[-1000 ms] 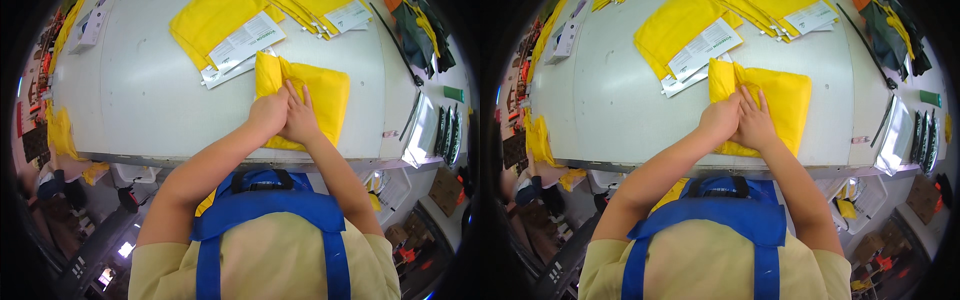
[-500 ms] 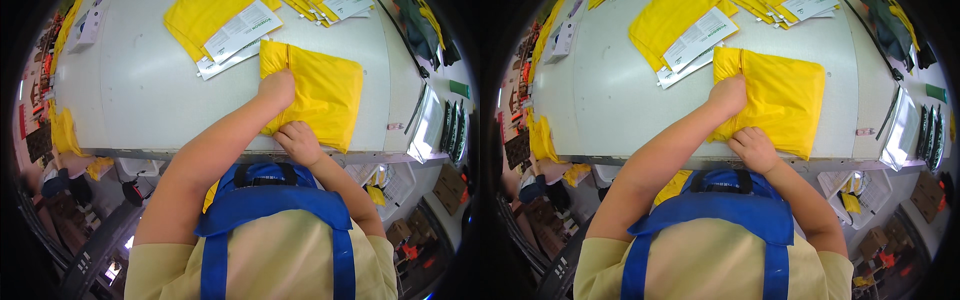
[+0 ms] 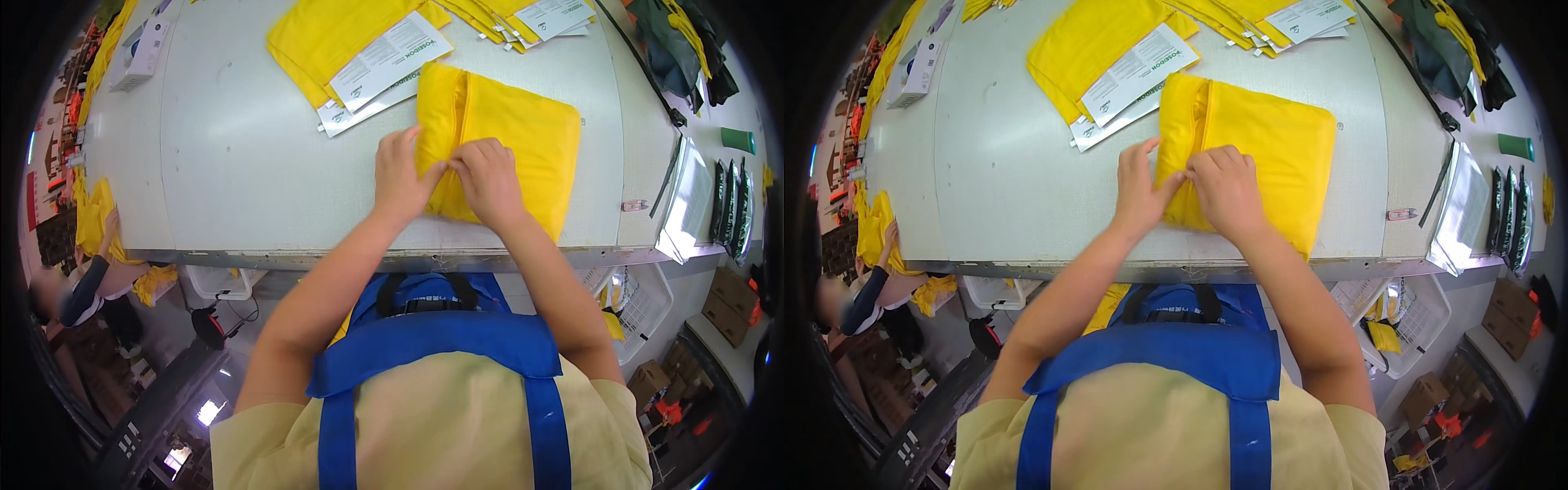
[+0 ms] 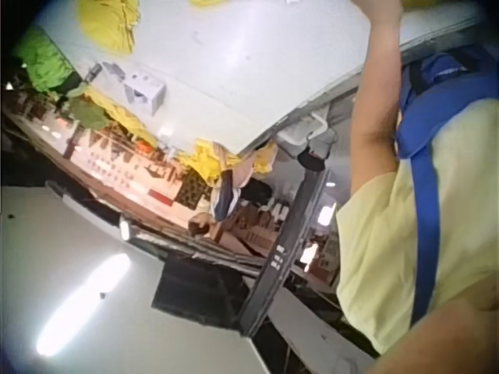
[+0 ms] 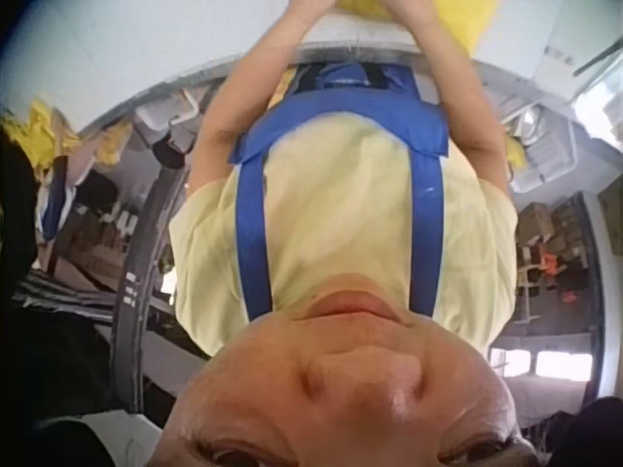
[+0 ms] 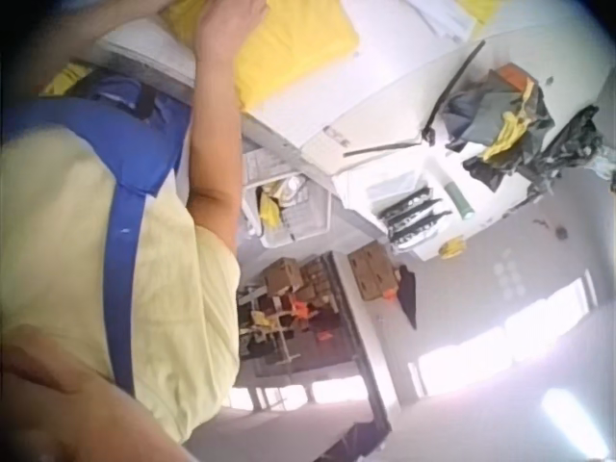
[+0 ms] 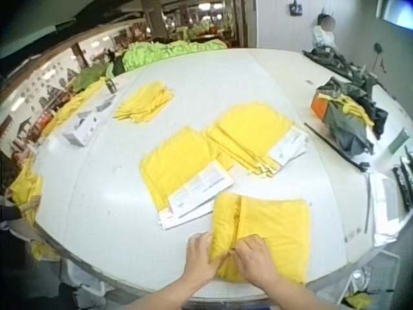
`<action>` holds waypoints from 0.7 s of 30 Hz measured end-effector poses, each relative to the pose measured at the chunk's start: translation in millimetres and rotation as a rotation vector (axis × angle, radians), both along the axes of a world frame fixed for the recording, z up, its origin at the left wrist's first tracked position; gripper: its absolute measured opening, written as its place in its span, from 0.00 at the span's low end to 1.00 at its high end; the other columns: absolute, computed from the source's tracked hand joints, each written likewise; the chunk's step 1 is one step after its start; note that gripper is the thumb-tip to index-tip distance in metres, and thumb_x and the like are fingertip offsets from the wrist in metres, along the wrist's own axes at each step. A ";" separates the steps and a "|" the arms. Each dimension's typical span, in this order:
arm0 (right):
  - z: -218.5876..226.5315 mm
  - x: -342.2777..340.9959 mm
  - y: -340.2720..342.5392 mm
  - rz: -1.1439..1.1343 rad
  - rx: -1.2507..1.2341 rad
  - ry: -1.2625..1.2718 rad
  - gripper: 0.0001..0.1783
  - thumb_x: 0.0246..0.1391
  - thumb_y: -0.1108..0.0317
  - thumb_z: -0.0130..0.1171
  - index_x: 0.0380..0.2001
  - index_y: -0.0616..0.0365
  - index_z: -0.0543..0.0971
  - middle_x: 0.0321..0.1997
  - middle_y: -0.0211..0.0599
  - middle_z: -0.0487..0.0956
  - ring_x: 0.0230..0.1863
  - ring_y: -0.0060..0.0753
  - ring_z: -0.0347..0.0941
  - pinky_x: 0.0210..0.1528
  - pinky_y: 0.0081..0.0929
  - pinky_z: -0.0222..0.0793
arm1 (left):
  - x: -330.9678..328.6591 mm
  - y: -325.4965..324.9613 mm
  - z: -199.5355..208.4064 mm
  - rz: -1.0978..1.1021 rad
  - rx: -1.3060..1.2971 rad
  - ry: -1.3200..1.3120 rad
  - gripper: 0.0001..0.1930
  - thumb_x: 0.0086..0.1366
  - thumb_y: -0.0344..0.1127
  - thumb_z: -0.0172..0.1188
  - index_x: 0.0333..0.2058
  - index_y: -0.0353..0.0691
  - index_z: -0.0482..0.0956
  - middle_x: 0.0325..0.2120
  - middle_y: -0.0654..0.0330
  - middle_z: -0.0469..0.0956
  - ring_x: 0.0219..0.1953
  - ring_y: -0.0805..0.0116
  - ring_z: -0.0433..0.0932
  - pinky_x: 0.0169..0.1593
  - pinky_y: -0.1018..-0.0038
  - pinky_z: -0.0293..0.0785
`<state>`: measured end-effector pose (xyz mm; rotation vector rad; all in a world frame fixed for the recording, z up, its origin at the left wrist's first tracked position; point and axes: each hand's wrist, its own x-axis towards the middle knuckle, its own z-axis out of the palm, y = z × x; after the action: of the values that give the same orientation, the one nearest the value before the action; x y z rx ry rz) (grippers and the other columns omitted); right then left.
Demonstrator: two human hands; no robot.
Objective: The person folds a large yellow garment on a white table, smoothing and aligning edges before folding it into a compact rectangle. They then use small scissors to trim loose threads from the garment's seams.
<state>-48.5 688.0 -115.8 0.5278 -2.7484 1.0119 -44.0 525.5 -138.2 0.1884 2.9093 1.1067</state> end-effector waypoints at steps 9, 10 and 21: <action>-14.9 -91.0 -6.8 -0.275 0.189 -0.059 0.04 0.54 0.65 0.54 0.32 0.51 0.75 0.35 0.32 0.76 0.41 0.40 0.71 0.42 0.39 0.63 | 16.9 -12.2 -13.4 0.099 0.223 -0.271 0.33 0.58 0.33 0.61 0.59 0.34 0.57 0.56 0.43 0.62 0.57 0.48 0.64 0.60 0.65 0.60; -16.6 -97.3 -5.6 -0.289 0.164 -0.073 0.05 0.54 0.65 0.54 0.33 0.51 0.75 0.36 0.33 0.76 0.41 0.40 0.71 0.42 0.40 0.63 | 16.7 -11.6 -12.8 0.109 0.204 -0.279 0.33 0.57 0.33 0.62 0.59 0.34 0.58 0.56 0.43 0.62 0.57 0.49 0.64 0.60 0.65 0.61; 81.0 85.5 24.0 -0.529 -0.421 -0.283 0.46 0.42 0.58 0.69 0.60 0.65 0.58 0.54 0.56 0.65 0.57 0.50 0.62 0.57 0.41 0.61 | 20.5 38.4 97.2 -0.412 0.709 -0.318 0.42 0.50 0.35 0.67 0.62 0.36 0.55 0.62 0.41 0.53 0.64 0.44 0.52 0.65 0.59 0.54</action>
<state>37.0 712.0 -34.8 -0.4114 -2.5416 1.5272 -23.5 563.9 -41.0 0.5297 1.9768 1.8079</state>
